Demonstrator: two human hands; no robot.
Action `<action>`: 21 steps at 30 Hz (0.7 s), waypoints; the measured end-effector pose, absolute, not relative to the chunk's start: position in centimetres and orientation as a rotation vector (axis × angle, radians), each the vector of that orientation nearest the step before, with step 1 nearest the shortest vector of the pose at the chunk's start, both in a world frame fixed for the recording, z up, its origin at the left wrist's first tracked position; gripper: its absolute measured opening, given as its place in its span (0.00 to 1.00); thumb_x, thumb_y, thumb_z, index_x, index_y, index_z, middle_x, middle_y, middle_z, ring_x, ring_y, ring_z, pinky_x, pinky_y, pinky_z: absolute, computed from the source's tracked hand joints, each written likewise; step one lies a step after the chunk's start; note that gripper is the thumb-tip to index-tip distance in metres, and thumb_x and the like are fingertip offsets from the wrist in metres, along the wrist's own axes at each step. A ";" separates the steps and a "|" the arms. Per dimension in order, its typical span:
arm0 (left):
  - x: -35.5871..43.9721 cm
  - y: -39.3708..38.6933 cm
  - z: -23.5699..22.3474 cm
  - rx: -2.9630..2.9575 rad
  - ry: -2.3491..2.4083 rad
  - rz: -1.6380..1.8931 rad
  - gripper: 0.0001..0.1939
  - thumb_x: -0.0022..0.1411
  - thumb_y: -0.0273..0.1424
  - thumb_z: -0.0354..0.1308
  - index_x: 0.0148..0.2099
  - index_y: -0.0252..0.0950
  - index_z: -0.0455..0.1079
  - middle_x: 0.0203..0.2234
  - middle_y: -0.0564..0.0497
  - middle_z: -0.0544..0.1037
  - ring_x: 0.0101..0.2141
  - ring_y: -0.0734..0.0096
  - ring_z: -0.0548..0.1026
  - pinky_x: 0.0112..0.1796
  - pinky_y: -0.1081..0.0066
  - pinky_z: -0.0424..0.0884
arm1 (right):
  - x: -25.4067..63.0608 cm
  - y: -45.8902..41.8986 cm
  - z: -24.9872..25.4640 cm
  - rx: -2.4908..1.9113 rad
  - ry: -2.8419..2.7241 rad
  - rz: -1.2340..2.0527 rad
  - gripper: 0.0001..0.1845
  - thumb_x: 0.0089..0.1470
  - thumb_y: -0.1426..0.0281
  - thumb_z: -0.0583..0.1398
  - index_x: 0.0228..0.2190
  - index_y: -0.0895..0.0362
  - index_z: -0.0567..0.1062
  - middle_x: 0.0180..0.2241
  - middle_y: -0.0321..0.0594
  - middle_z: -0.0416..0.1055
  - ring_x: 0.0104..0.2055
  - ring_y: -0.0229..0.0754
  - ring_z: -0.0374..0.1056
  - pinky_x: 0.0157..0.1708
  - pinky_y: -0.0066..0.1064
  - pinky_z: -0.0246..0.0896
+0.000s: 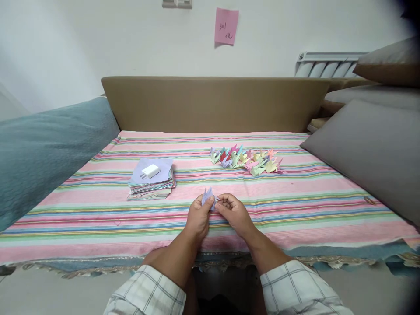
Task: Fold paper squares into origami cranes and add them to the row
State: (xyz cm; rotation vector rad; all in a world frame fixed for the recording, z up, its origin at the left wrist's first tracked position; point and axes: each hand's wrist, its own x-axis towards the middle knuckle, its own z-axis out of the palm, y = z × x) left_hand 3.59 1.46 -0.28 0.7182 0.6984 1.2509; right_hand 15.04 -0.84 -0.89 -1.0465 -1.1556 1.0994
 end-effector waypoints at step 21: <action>3.5 1.4 0.4 0.539 0.786 1.250 0.20 0.29 0.33 0.74 0.22 0.31 0.68 0.15 0.58 0.68 0.19 0.83 0.63 0.22 0.79 0.58 | 15.0 -1.2 -0.6 -1.248 -1.481 1.036 0.13 0.48 0.61 0.59 0.20 0.57 0.68 0.17 0.29 0.57 0.21 0.32 0.52 0.23 0.26 0.47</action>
